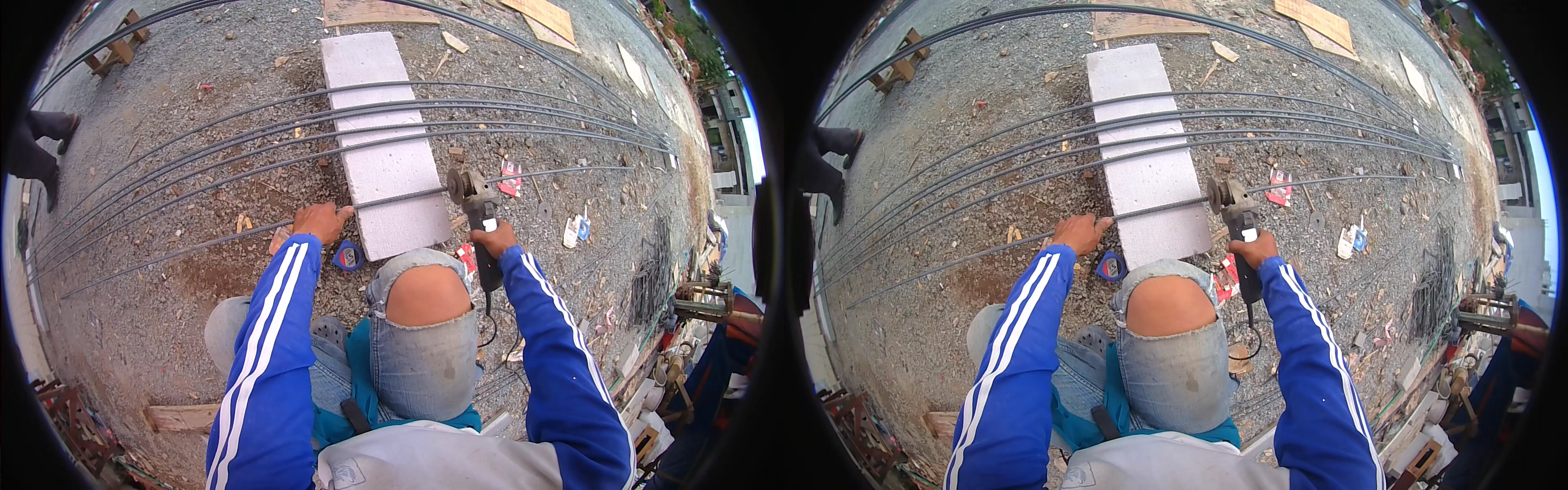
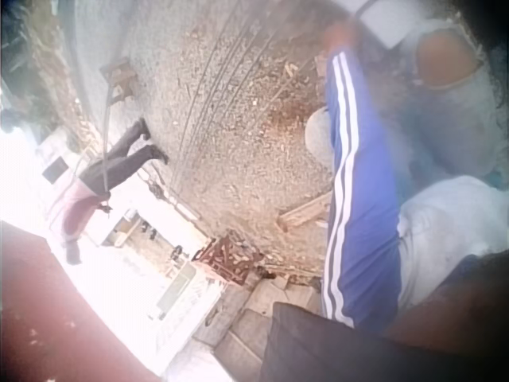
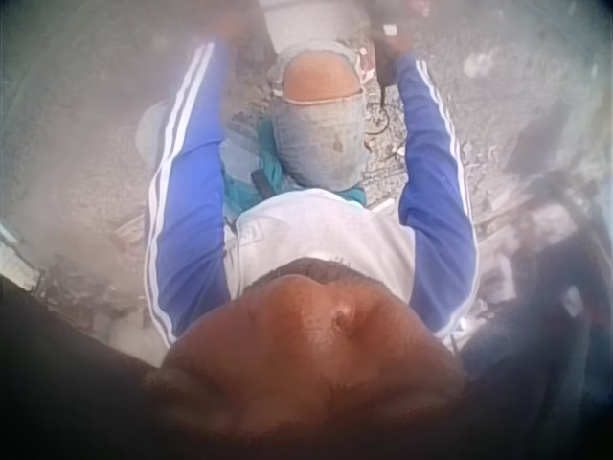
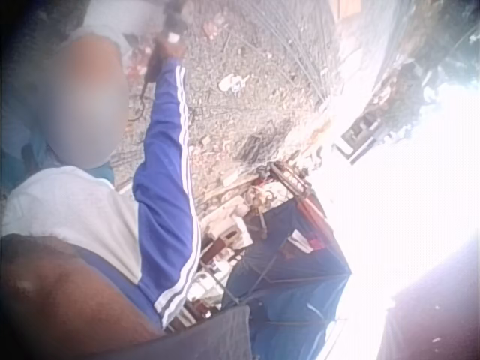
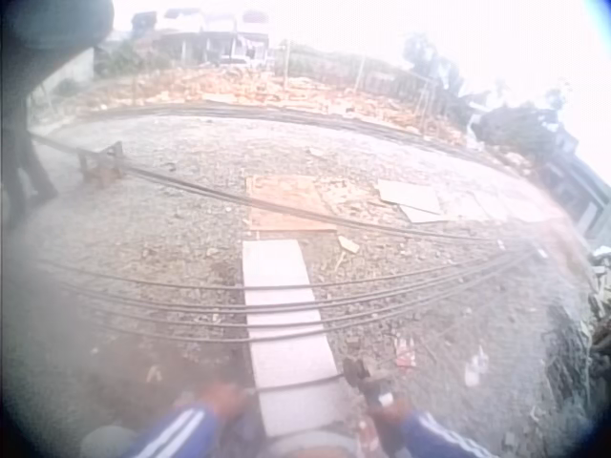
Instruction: The person measures and marks metal rods with a tape measure and a marker before cutting them using an angle grinder.
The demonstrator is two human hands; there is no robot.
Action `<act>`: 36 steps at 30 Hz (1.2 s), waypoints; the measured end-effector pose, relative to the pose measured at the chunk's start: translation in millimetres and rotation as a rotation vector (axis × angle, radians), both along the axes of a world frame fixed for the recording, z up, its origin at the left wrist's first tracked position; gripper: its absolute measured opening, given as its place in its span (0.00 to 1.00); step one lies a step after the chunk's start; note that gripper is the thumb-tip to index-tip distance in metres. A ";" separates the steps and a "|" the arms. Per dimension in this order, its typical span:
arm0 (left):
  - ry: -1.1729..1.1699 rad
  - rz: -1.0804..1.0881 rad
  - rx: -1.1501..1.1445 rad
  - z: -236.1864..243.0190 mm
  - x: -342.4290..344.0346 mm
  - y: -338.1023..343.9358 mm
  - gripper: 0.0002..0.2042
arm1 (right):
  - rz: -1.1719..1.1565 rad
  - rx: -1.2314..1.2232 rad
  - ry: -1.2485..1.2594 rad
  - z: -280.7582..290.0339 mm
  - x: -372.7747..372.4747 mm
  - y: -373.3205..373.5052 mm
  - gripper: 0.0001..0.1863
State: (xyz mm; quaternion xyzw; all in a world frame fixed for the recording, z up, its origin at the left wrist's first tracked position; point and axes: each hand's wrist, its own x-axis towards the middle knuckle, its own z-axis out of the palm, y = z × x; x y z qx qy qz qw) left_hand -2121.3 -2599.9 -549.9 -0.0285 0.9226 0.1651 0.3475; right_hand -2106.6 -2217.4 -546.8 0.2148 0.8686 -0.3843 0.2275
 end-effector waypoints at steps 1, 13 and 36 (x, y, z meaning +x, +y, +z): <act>-0.003 0.003 0.003 0.6 -0.2 0.6 0.30 | 0.000 0.000 0.000 1.2 0.9 -0.1 0.25; 0.028 0.007 0.017 -3.0 0.9 -1.4 0.30 | 0.022 0.009 0.023 -6.3 0.2 2.9 0.25; 0.021 0.035 0.027 -4.7 1.2 -0.4 0.31 | -0.022 0.021 -0.030 2.8 -2.6 -5.5 0.25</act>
